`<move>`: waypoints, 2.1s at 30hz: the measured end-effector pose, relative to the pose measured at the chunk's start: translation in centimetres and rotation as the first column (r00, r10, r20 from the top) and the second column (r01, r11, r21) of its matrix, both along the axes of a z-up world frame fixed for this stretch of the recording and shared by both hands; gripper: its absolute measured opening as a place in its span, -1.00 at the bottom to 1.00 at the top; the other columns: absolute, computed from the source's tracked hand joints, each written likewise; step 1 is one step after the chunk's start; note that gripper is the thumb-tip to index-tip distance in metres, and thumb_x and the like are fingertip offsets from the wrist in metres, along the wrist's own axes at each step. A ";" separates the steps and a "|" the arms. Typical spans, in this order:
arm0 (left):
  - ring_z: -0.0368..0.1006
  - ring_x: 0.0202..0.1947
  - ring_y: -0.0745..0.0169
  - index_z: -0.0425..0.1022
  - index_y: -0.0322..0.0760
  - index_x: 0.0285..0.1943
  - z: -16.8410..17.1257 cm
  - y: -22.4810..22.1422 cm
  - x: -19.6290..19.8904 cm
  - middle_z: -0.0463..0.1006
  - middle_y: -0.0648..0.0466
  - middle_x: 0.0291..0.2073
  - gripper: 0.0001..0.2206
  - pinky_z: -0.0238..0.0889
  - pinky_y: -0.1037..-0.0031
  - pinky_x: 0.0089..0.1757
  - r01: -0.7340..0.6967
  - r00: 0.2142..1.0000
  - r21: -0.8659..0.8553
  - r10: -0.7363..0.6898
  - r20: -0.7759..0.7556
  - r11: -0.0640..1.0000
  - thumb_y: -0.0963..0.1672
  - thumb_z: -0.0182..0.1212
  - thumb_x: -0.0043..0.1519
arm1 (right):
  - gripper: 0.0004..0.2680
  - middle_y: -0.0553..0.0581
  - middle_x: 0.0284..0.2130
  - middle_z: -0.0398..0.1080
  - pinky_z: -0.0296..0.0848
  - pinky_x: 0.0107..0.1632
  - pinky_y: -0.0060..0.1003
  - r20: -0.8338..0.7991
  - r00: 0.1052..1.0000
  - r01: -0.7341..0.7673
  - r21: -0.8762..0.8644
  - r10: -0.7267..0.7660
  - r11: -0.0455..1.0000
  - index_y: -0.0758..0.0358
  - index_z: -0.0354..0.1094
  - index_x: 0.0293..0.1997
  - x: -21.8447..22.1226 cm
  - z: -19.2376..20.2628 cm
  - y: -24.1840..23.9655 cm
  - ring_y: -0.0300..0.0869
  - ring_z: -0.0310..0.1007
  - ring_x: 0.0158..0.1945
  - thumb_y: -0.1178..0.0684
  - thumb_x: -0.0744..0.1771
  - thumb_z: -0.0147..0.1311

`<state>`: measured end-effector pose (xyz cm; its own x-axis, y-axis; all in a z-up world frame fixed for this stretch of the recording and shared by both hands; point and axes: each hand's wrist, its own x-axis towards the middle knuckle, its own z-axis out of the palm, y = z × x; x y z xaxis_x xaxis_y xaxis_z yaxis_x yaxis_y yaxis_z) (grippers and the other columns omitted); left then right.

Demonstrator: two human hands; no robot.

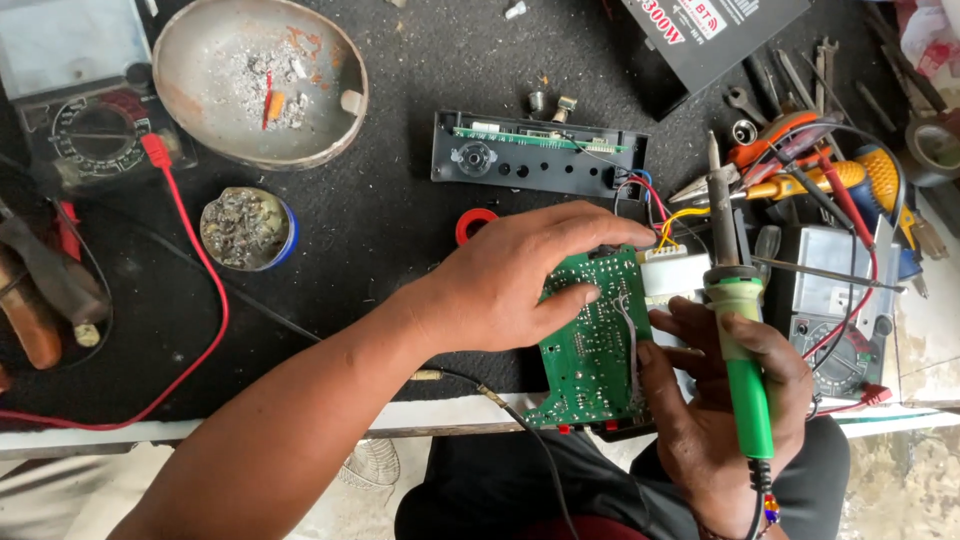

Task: A person is repairing an electronic device by inspecting a circuit board and soldering components at a workbench.

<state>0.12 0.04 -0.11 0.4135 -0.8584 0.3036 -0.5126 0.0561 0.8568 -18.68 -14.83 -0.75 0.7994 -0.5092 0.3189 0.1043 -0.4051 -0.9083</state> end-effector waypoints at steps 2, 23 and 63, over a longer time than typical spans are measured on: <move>0.50 0.23 0.07 0.26 0.03 0.43 0.1 0.1 0.1 0.52 0.11 0.24 -0.48 0.43 0.26 0.07 -0.019 1.000 0.079 0.017 0.025 0.997 -0.23 0.20 0.28 | -0.49 0.58 0.09 0.38 0.70 -0.01 -0.16 0.032 0.999 -0.020 0.001 0.020 1.000 0.17 -0.02 0.27 -0.2 -0.2 -0.1 0.17 0.60 0.04 0.44 0.27 0.17; 0.54 0.19 0.06 0.30 -0.09 0.40 -0.5 -1.8 -2.1 0.52 0.11 0.28 -0.54 0.28 0.18 -0.04 -0.205 0.972 0.069 0.194 0.136 0.976 -0.19 0.01 0.25 | -0.50 0.57 0.08 0.39 0.66 -0.06 -0.24 -0.007 1.000 0.023 -0.014 -0.023 1.000 0.22 -0.02 0.25 -0.2 0.0 -0.6 0.08 0.60 -0.03 0.44 0.26 0.19; 0.46 -0.19 0.08 0.62 -0.22 -0.07 0.1 -1.8 -2.0 0.49 0.10 -0.22 -0.87 0.45 0.39 -0.23 -0.207 0.681 -0.233 0.311 0.663 0.950 -0.28 0.24 0.35 | -0.73 0.60 0.00 0.66 0.06 -0.65 -0.19 -0.640 0.760 0.433 0.628 0.112 0.647 0.75 0.46 -0.02 -16.6 -4.3 -11.9 0.04 0.19 -0.70 0.31 0.25 0.01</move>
